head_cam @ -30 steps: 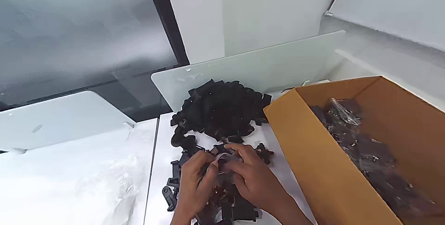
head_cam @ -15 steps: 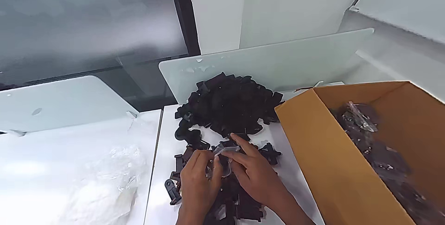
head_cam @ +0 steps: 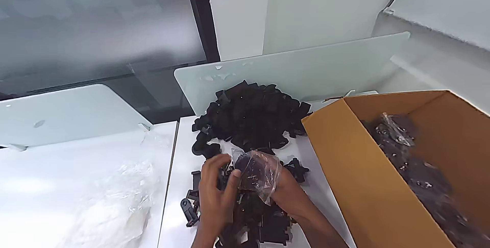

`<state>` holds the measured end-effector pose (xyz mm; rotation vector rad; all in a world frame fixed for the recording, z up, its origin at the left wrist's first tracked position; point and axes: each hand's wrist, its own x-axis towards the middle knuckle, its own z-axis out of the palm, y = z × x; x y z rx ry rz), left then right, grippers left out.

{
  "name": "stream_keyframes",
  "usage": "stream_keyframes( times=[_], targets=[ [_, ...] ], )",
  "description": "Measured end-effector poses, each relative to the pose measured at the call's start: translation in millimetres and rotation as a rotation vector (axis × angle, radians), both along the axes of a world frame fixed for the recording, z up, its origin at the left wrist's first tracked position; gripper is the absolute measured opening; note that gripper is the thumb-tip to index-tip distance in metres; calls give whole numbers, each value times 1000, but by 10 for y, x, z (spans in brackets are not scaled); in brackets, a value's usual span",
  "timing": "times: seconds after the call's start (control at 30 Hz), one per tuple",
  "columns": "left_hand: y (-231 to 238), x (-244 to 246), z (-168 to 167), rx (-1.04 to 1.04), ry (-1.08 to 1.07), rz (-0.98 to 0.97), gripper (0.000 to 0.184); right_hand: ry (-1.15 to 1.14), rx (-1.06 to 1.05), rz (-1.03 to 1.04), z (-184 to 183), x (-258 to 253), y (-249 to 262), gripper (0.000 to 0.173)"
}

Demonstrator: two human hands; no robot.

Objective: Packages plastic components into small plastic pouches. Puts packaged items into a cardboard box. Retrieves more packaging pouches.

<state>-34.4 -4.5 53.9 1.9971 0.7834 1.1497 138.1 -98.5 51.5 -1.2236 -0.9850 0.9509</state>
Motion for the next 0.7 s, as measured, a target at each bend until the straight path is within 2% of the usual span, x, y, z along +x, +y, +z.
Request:
stream_keyframes(
  times=[0.07,0.1,0.13,0.2,0.27,0.33,0.47,0.63,0.7],
  targets=[
    [128,-37,-33,-344,-30,-61,63,61,50,41,-23,30,-49,67],
    [163,-45,-52,-537,-84,-153,66,82,73,58,-31,38,-67,64],
    [179,-49,-84,-704,-166,-260,66,90,93,63,-36,40,-74,62],
    [147,-5,-159,-888,-314,-418,56,63,85,40,-29,45,-74,57],
    [82,77,-215,-924,-341,-422,45,-36,5,-11,-38,76,-90,54],
    [35,171,-274,-903,-348,-337,39,-143,-74,-59,-46,131,-113,51],
    [3,297,-352,-923,-423,-167,24,-427,-108,-258,-84,154,-133,30],
    [-47,388,-419,-999,-429,-97,23,-611,-276,-139,-77,161,-138,50],
    [-52,401,-460,-1024,-423,-65,23,-630,-255,-145,-91,145,-121,42]
  ],
)
